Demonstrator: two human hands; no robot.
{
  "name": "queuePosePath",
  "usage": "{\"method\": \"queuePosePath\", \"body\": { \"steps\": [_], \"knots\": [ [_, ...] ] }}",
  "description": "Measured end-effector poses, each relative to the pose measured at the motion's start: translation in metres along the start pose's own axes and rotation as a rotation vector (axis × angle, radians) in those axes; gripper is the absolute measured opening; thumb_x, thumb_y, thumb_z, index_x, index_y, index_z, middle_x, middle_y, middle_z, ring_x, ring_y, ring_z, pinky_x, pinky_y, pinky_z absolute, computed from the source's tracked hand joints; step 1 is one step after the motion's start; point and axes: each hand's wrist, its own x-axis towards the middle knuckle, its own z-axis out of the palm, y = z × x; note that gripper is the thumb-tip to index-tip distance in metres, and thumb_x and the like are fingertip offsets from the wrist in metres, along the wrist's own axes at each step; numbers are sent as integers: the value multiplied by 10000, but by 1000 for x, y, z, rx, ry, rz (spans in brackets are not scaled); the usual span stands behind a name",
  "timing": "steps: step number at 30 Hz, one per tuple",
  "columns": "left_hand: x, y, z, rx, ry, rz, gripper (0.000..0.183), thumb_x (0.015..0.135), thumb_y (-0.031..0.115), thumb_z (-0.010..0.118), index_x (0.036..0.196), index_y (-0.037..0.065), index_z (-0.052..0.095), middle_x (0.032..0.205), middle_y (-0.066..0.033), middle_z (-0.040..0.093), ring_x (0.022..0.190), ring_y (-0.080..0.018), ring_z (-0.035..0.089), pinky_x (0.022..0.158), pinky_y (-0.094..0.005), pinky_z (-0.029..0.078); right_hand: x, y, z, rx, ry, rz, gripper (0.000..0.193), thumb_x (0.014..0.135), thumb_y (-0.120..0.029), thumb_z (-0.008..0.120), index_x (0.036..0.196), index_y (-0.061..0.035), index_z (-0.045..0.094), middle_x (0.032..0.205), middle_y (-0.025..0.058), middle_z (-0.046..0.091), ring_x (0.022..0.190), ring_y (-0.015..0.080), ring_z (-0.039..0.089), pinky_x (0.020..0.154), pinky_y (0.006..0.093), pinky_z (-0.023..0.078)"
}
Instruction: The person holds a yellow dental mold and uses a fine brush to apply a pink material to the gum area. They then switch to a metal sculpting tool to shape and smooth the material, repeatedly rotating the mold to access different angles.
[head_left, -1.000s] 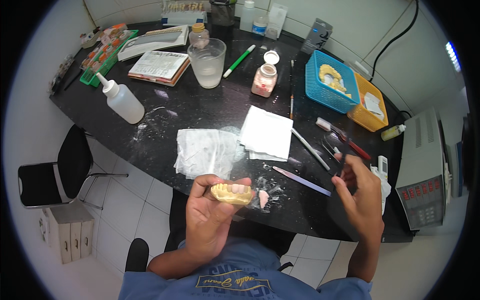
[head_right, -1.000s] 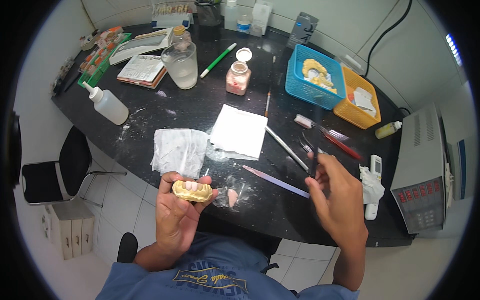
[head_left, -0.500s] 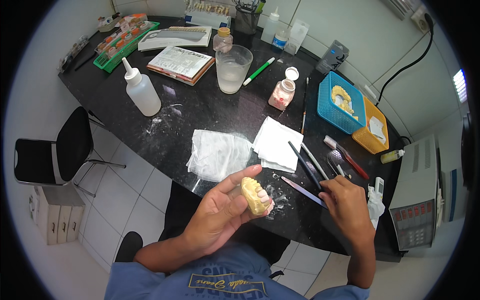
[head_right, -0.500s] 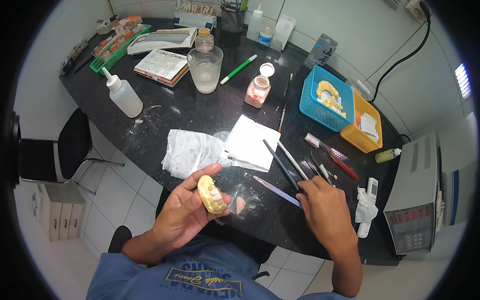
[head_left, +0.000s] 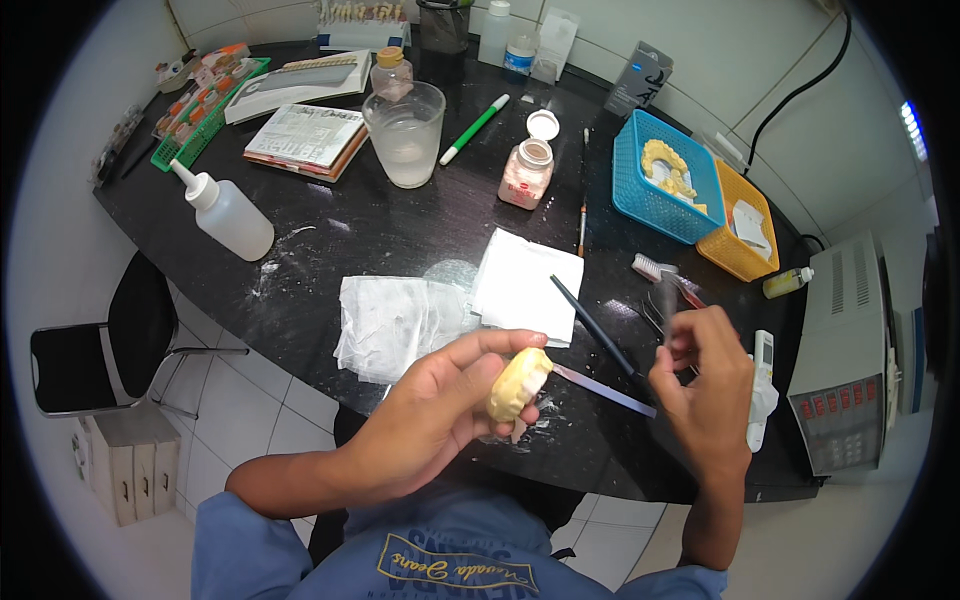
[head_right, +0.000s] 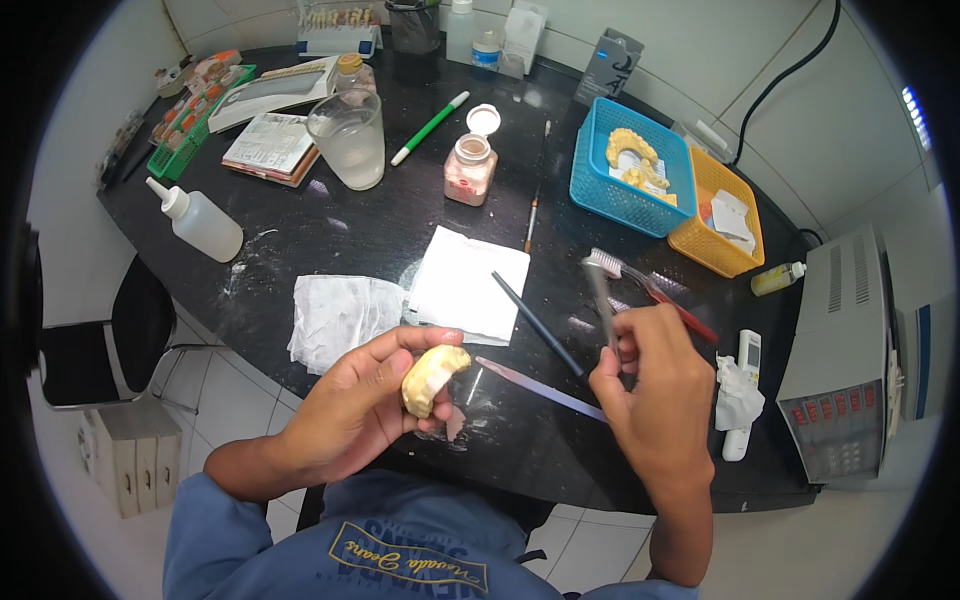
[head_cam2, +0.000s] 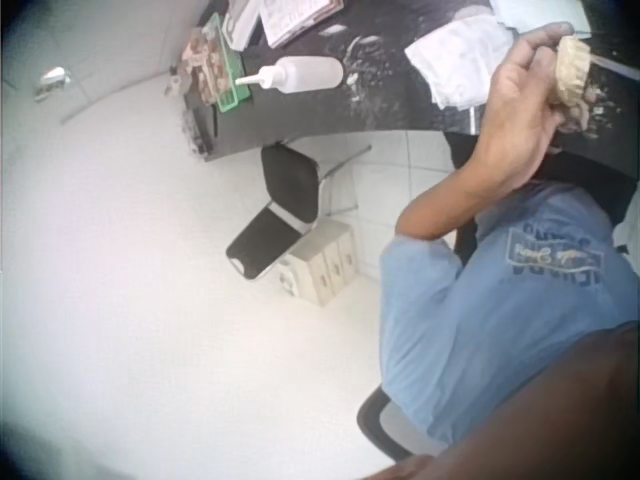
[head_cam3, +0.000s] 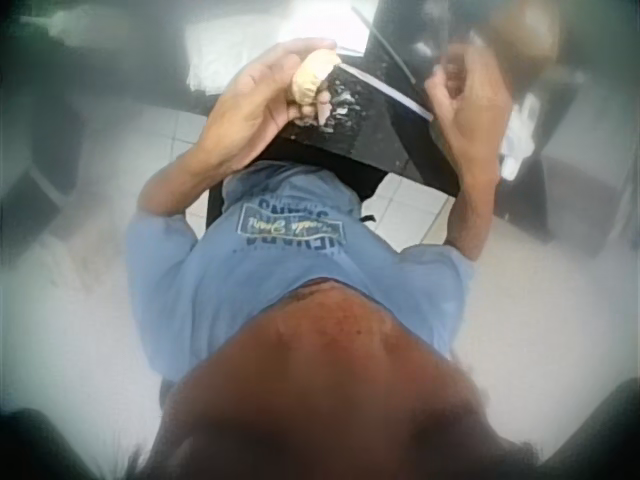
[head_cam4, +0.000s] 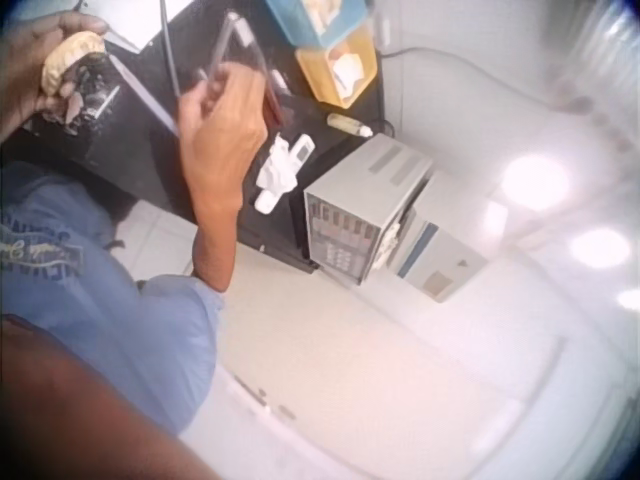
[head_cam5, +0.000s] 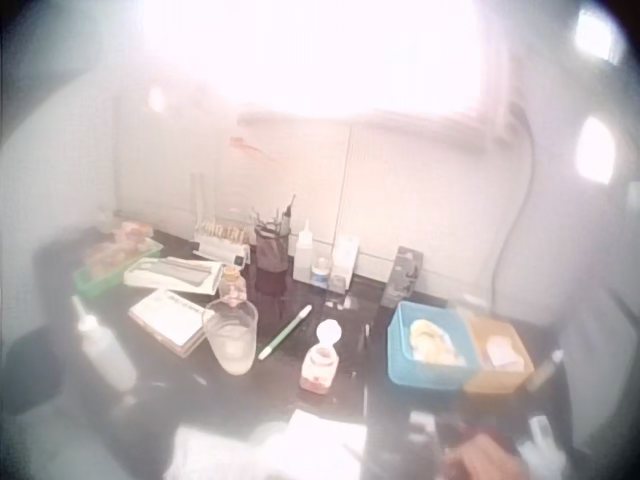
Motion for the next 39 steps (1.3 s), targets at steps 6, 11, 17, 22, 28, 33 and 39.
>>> {"method": "queuePosePath", "body": {
  "steps": [6, 11, 17, 22, 28, 33, 39],
  "knots": [
    [11, -4, 2, -58, -23, -94, 514, 1075, 312, 364, 1462, -24, 347, 1032, -70, 540, 978, -169, 600, 855, -286, 503, -25, -19, 5, 476, 146, 191, 69, 916, -43, 628, 943, 20, 630, 803, 103, 650, 631, 157, 646, 582, 295, 521],
    [8, -9, 0, -163, -94, -125, 501, 1075, 313, 356, 1437, -34, 369, 1027, -73, 545, 974, -183, 605, 861, -296, 510, -37, -38, 41, 608, 91, 71, 168, 851, -68, 746, 918, 15, 617, 889, 120, 708, 751, 170, 711, 623, 256, 547],
    [-5, -16, -4, -68, -124, -60, 509, 1067, 370, 368, 1375, -31, 423, 1046, -86, 578, 934, -180, 619, 839, -287, 515, -48, -50, 54, 846, 76, 218, 190, 799, -18, 766, 861, 0, 587, 833, 88, 698, 728, 89, 659, 618, 229, 518],
    [-14, -15, 3, 431, -74, 105, 553, 1011, 386, 531, 1396, 2, 433, 1070, -81, 601, 888, -98, 587, 757, -231, 486, -48, -56, 55, 922, 84, 240, 208, 791, -24, 776, 841, -8, 575, 808, 66, 677, 721, 67, 631, 618, 217, 502],
    [-7, -21, 1, 819, 95, 288, 435, 985, 310, 604, 1310, 24, 558, 921, -40, 650, 738, -59, 566, 644, -203, 468, -53, -56, 61, 886, 71, 201, 207, 806, -42, 785, 852, -14, 586, 826, 74, 672, 716, 91, 629, 632, 233, 502],
    [-8, -26, 0, 997, 189, 506, 352, 956, 210, 623, 1244, 7, 613, 896, -102, 662, 739, -148, 607, 644, -254, 489, -70, -50, 66, 776, 236, 81, 571, 975, -563, 479, 975, 3, 560, 857, 121, 619, 789, 190, 617, 735, 311, 504],
    [-4, -39, 1, 1170, 281, 749, 368, 870, 82, 682, 1228, 10, 632, 920, -165, 659, 764, -294, 648, 676, -335, 520, -75, -53, 73, 722, 434, -117, 435, 967, -424, 550, 993, 10, 572, 797, 121, 605, 737, 237, 629, 709, 353, 548]
  ]
}}
